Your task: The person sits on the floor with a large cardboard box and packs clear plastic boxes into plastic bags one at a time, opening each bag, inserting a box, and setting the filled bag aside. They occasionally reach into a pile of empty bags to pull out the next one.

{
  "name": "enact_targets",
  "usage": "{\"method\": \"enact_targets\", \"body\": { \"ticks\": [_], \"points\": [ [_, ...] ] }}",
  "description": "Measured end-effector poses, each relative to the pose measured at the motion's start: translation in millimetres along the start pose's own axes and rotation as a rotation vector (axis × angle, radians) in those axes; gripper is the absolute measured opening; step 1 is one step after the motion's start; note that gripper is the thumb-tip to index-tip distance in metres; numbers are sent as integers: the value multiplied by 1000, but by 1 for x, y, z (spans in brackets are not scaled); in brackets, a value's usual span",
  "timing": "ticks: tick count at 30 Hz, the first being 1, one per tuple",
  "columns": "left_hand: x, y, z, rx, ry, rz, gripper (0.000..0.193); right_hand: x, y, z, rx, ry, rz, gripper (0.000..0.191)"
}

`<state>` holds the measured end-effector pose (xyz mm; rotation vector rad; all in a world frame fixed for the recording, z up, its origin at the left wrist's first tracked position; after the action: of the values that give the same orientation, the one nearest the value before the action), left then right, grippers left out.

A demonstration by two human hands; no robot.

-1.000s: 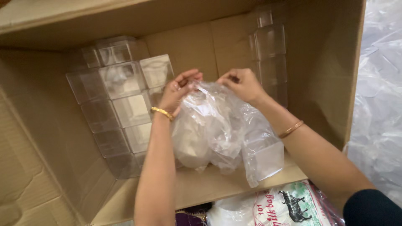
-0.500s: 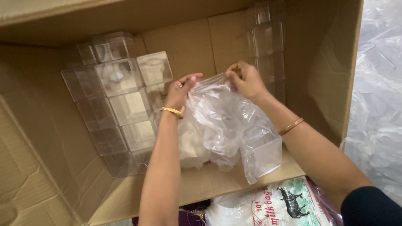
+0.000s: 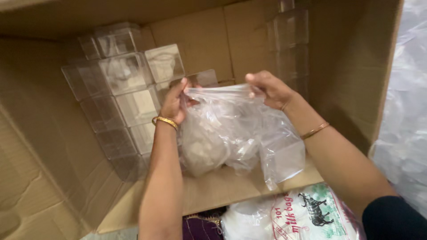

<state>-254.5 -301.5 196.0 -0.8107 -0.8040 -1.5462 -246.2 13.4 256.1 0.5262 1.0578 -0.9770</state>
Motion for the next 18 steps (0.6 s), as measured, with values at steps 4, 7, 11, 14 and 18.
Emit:
{"method": "enact_targets", "body": {
  "ticks": [4,7,11,14,18],
  "points": [
    [16,-4,-31,-280,220,174,36,-3,-23,9,-48,-307,-164,15],
    [36,-20,-46,-31,-300,125,36,-1,-66,18,3,-141,-193,14],
    [48,-45,-34,-70,-471,202,48,30,-119,26,85,209,-46,11],
    [39,-52,-31,-273,-547,23,50,52,-149,22,83,88,-73,12],
    [33,-43,-50,-293,-460,-99,52,72,-172,3,195,207,-188,10]
  ]
}}
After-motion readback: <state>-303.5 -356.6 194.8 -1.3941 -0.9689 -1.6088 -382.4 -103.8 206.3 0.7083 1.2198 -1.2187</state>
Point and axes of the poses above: each hand's wrist, its own y-axis away from the middle knuckle, its own z-axis out of the palm, x = y × z, the point moved 2 cm from there along -y, towards the middle knuckle, and after that the axes turned 5 degrees about x, right-handed, at the moved point
